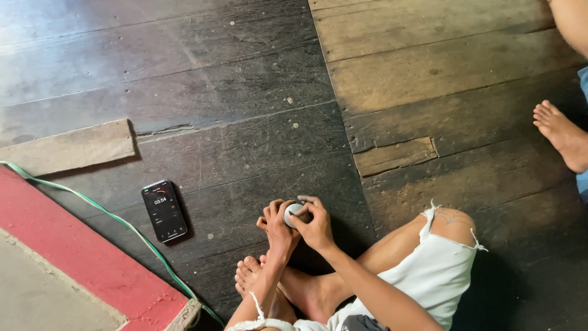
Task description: Sanding the surface of a motorcycle engine piston by hand using sandpaper.
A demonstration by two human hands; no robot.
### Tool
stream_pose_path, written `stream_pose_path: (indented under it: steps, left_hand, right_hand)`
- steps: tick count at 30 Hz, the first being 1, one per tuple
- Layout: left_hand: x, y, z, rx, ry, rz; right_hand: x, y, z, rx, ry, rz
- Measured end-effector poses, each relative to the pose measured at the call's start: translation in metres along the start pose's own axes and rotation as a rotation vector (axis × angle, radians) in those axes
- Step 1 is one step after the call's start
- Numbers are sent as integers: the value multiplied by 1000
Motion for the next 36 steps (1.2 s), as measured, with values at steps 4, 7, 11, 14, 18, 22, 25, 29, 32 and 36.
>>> stream_pose_path:
  steps: [4, 7, 11, 14, 18, 22, 25, 29, 32, 36]
  left_hand:
    - [-5, -1, 4, 0, -3, 6]
    - [-4, -3, 5, 10, -3, 14]
    - [-1, -1, 3, 6, -6, 1]
    - [-3, -2, 4, 1, -3, -3]
    - [-10, -4, 10, -9, -9, -2]
    - [3, 0, 1, 4, 1, 4]
    - [2, -1, 1, 1, -13, 14]
    - [-1, -2, 2, -1, 8, 10]
    - [-4, -3, 5, -4, 27, 7]
    - [-1, -1, 2, 3, 26, 17]
  right_hand:
    - [-6, 5, 3, 6, 28, -15]
    - [6, -8, -4, -12, -3, -15]
    - [13, -9, -4, -20, -27, 15]
    - [1, 3, -2, 13, -22, 9]
    - [-14, 17, -4, 47, -27, -7]
    - [2, 2, 0, 50, -48, -6]
    - [16, -10, -8, -16, -55, -9]
    - [11, -4, -3, 18, -65, -41]
    - [-2, 7, -3, 79, -43, -62]
    - [5, 1, 3, 66, -41, -69]
Point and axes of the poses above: each hand's wrist, its own y-axis towards the middle knuckle, its own x-axis out of the back of the hand, z = x × y, the point moved 5 cm from there along y, towards the middle knuckle, and after that the axes turned 13 degrees about -z, right-handed, at the moved point
